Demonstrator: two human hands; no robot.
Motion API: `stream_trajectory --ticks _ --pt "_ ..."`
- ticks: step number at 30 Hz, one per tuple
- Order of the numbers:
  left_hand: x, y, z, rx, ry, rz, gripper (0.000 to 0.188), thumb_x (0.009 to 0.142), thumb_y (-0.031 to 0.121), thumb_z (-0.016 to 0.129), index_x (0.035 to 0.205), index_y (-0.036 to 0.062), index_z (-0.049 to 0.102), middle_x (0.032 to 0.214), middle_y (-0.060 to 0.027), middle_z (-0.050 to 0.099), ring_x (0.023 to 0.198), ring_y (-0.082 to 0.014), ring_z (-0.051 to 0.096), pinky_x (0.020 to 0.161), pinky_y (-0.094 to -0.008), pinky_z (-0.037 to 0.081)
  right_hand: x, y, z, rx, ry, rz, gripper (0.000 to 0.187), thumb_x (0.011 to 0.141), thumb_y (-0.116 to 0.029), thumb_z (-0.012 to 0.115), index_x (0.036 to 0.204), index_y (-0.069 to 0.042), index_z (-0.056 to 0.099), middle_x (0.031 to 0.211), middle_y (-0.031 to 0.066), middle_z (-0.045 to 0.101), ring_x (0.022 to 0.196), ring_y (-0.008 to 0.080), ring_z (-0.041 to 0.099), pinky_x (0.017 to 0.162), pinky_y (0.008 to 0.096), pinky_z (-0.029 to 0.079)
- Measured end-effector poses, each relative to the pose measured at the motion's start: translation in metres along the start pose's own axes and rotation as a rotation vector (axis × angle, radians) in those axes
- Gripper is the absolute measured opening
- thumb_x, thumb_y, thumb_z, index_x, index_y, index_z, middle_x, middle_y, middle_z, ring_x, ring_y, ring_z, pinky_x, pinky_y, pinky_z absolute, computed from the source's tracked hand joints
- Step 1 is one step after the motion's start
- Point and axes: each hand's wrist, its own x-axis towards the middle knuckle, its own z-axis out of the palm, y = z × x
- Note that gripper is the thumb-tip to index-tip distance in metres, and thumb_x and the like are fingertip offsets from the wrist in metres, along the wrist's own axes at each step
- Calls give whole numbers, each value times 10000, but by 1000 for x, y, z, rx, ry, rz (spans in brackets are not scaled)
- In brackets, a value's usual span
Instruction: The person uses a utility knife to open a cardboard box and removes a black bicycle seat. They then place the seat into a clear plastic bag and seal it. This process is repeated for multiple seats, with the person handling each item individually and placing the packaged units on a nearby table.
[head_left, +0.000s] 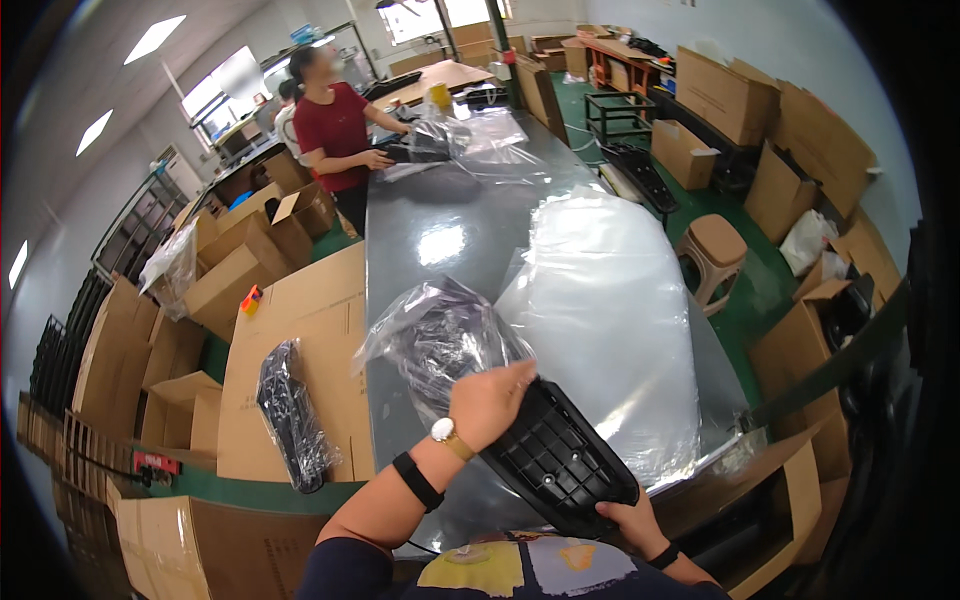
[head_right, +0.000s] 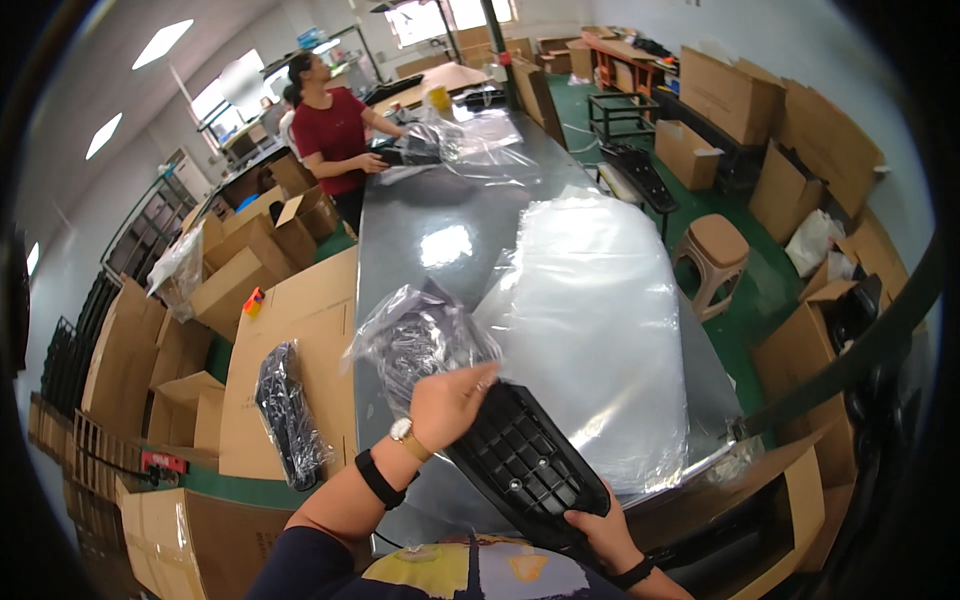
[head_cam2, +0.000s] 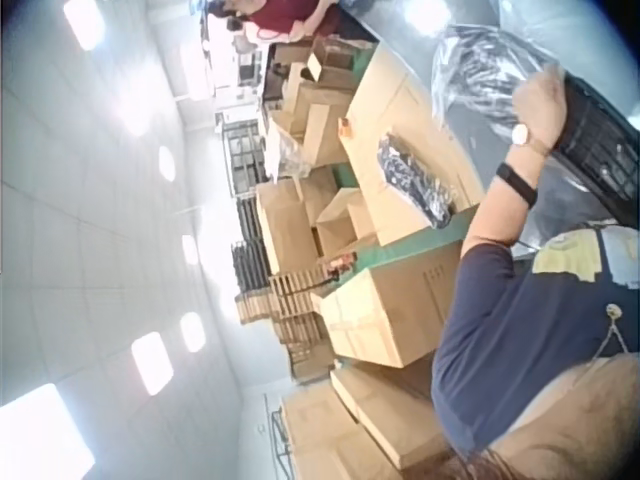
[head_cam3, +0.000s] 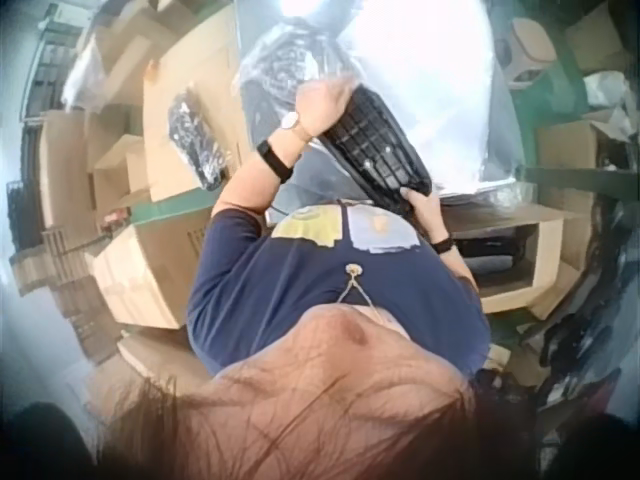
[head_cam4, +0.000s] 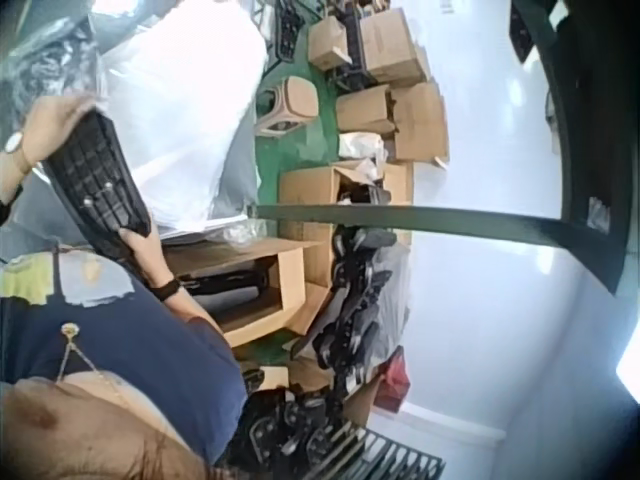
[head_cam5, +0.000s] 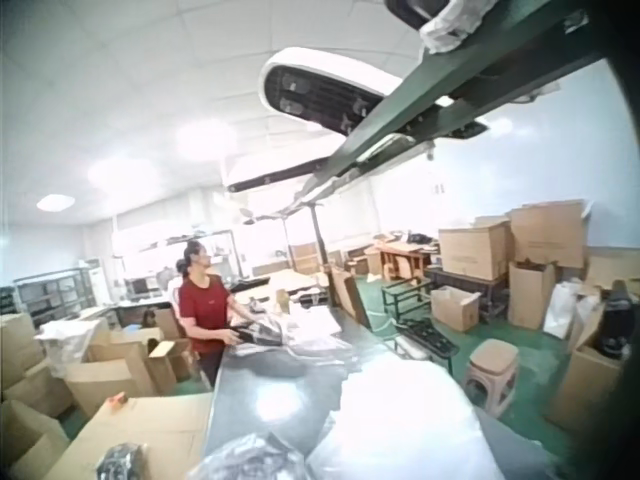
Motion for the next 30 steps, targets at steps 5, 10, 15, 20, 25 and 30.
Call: stream_trajectory --ticks 5,10,15,20,25,30 --pt "-20 -12 -23 181 -205 -37 183 881 195 609 1038 150 692 847 -95 690 708 -292 660 625 -352 534 3 -6 -7 540 -114 473 474 827 -62 555 1281 18 445 1016 172 643 719 266 654 550 285 540" --pt "-21 19 -20 -110 -80 -105 208 893 186 586 1068 124 680 890 -120 690 763 -293 667 647 -357 538 35 1 19 357 -194 284 507 819 -59 608 1288 19 432 1129 174 608 859 247 651 790 362 536" --pt "-20 65 -13 -236 -33 -97 239 887 120 588 1110 97 672 906 -138 686 768 -303 670 672 -348 543 82 16 58 -104 -262 -100 576 818 -45 640 1320 -16 359 1154 147 579 883 229 656 725 370 574" --pt "-50 57 -8 -177 -205 -135 426 860 119 614 1283 108 560 1017 -143 666 825 -295 670 690 -353 540 96 -3 79 124 -420 259 461 823 -49 631 1221 -30 400 1031 122 593 832 214 661 566 334 590" --pt "-87 49 -40 -624 -277 -354 705 905 91 578 1491 113 186 1241 -158 561 937 -270 661 783 -329 526 114 -19 78 276 -476 274 433 743 -35 589 1166 22 520 913 115 646 740 204 662 496 306 545" --pt "-155 -90 -92 -410 341 -603 645 878 12 585 1439 98 278 1169 -147 585 895 -211 648 787 -300 530 115 -57 96 206 -440 178 562 694 -116 596 1231 15 491 966 143 647 693 221 651 466 299 508"
